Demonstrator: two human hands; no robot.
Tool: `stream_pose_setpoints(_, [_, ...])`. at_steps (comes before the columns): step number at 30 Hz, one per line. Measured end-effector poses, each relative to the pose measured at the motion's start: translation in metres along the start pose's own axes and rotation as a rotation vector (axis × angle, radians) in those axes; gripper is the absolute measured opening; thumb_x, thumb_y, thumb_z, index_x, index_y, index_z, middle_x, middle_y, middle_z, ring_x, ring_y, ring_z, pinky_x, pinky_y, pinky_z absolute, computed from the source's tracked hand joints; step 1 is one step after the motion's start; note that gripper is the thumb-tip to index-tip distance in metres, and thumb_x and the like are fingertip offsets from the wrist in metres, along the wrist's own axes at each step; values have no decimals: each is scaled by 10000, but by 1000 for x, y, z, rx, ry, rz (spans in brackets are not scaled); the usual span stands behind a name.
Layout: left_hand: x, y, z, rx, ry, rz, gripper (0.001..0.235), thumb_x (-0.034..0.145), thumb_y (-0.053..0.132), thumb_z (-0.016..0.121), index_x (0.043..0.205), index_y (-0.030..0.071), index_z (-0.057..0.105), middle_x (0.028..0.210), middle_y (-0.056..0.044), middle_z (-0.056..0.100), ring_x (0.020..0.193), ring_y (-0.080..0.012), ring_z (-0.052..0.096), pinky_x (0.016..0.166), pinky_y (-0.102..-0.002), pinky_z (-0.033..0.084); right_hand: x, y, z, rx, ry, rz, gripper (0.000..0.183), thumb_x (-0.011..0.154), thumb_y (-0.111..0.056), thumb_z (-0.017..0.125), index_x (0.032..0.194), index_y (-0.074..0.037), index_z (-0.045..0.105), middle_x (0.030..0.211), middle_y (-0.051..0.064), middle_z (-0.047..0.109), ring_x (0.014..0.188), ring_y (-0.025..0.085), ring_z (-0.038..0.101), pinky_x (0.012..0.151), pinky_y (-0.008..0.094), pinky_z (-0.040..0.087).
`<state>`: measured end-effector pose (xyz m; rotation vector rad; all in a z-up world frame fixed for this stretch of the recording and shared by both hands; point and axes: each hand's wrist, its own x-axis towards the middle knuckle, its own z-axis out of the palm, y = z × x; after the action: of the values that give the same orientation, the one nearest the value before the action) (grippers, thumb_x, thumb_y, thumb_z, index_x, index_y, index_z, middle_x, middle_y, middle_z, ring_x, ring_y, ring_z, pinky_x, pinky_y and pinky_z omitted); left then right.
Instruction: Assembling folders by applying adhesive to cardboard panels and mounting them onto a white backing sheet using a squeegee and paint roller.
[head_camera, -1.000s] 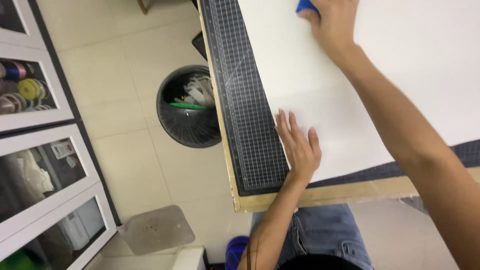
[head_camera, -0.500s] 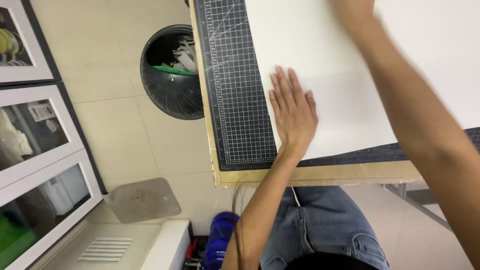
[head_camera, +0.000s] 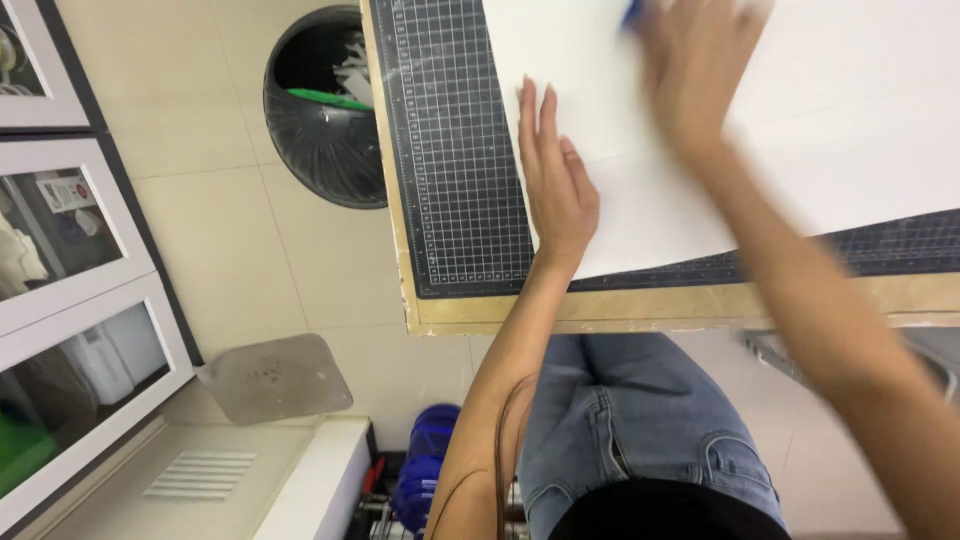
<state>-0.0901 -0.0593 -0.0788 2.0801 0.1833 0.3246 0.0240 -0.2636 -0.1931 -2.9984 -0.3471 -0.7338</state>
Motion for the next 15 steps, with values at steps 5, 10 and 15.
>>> stream_pose_setpoints(5, [1, -4, -13, -219, 45, 5, 552, 1131, 435, 221, 1525, 72, 354, 1650, -190, 263, 1566, -361, 284, 1306, -478, 259, -11, -71, -132, 135, -179, -189, 419, 1045, -481, 622, 1414, -283, 622, 913, -24, 530, 796, 231, 516, 702, 411, 317])
stream_pose_setpoints(10, [4, 7, -15, -305, 90, 53, 484, 1121, 362, 299, 1514, 89, 365, 1639, -141, 280, 1554, -321, 279, 1316, -516, 259, -6, 76, -88, -147, -79, 330, 460, 997, -262, 723, 1408, -154, 548, 1017, 52, 665, 897, 306, 579, 688, 433, 338])
stream_pose_setpoints(15, [6, 11, -19, -306, 103, 83, 512, 1098, 414, 335, 1474, 76, 419, 1608, -166, 313, 1530, -336, 311, 1276, -526, 289, -14, -108, -97, 113, -302, 454, 203, 947, -280, 495, 998, -192, 670, 878, 45, 662, 782, 319, 586, 693, 507, 334])
